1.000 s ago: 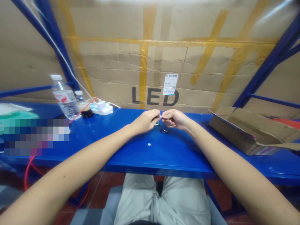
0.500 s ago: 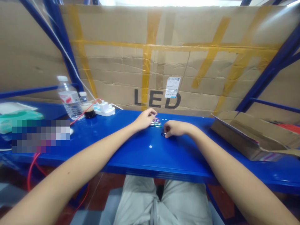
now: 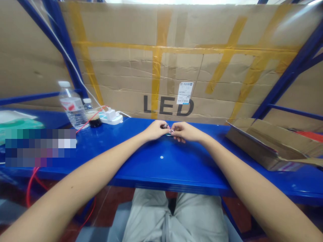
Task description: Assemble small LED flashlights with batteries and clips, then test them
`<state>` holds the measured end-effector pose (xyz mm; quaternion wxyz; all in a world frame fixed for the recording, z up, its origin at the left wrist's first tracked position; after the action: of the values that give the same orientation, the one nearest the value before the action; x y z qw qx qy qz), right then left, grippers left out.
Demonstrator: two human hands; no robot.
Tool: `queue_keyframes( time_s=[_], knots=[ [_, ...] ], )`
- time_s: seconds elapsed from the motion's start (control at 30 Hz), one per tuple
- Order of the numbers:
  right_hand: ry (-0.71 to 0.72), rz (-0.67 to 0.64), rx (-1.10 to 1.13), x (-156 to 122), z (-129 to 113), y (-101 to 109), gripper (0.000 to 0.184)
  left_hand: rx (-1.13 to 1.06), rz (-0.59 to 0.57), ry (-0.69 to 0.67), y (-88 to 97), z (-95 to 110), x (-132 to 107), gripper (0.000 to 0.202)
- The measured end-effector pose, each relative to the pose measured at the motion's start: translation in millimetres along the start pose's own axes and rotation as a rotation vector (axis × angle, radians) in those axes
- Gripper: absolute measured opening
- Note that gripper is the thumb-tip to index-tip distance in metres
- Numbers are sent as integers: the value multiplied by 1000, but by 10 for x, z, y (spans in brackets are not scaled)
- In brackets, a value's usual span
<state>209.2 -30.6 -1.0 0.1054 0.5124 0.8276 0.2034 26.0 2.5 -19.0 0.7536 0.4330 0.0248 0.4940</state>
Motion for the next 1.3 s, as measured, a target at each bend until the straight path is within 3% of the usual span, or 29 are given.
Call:
queue_keyframes(
  time_s=[0.1,0.23,0.4,0.6,0.73,0.97,1.3],
  knots=[
    [-33,-32,246,12,39,26,16,25,15,-43,29,10,-3,23],
    [-206,-151,571,11,85,61,13,51,54,-87,54,13,-9,19],
    [-320,-222,789,-12,33,78,8,124,54,-161,84,59,-49,12],
    [-375,-177,831,-2,-3,83,9,249,72,-281,111,123,-79,14],
    [-257,-61,698,-1,-6,52,14,295,52,-330,102,110,-82,16],
    [-98,43,509,-17,-51,-68,29,326,124,-309,136,80,-89,15],
    [-107,161,573,45,-30,-151,32,346,123,-313,112,62,-74,14]
  ],
)
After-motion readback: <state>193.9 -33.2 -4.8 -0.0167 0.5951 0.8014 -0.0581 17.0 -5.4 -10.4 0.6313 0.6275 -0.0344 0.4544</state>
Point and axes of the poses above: each hand's wrist, its own x-axis towards the middle knuckle, its own y-axis out of the back of the hand, z = x × y, the point moved 1 cm from there along x, towards the middle knuckle, and after that the axes turned 10 degrees about x, right-handed, at the moved point
